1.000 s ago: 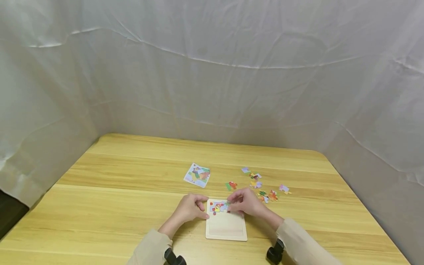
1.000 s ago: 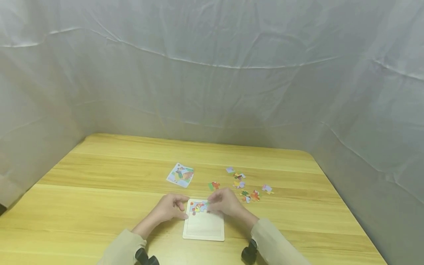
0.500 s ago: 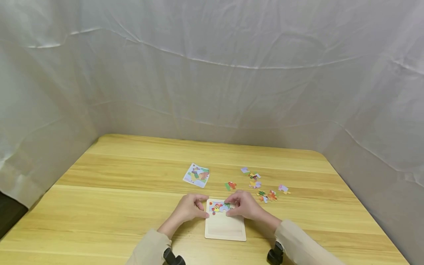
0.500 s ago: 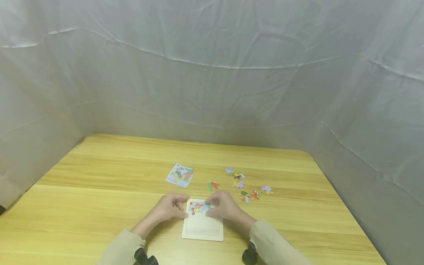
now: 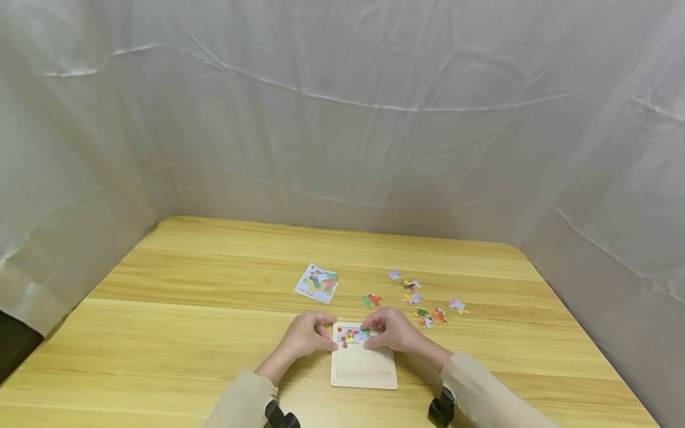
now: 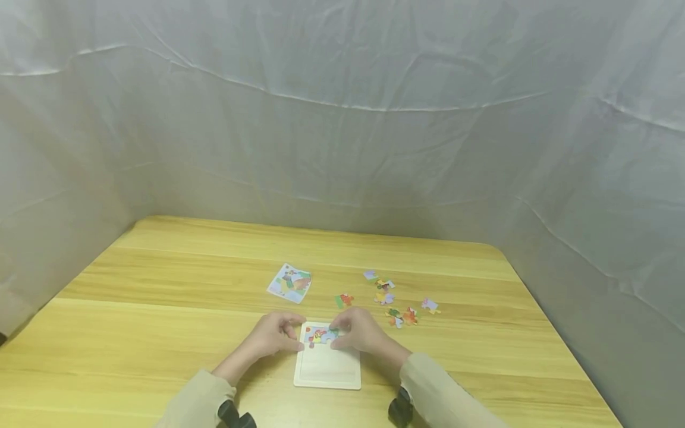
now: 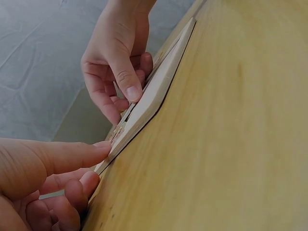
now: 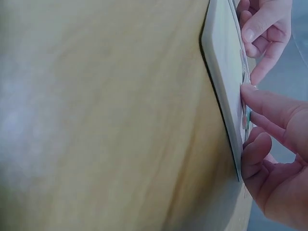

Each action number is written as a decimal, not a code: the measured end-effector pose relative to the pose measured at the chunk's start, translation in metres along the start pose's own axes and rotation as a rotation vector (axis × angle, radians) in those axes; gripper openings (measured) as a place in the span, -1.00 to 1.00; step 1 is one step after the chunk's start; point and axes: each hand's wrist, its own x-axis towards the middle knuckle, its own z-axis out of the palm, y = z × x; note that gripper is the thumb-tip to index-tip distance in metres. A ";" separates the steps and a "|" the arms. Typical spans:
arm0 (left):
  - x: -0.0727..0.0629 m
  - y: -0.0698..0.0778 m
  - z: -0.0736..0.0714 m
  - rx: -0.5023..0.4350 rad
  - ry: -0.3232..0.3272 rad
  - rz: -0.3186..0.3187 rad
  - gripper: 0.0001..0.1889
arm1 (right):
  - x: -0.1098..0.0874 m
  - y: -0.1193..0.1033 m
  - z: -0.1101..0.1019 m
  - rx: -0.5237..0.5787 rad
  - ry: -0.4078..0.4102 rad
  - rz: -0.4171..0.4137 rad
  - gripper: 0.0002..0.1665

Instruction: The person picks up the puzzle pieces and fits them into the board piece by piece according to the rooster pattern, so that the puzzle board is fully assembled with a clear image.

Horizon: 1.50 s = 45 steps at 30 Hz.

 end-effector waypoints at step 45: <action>0.000 0.000 -0.001 0.026 0.010 0.024 -0.54 | 0.012 -0.008 0.004 0.043 -0.104 -0.100 -0.90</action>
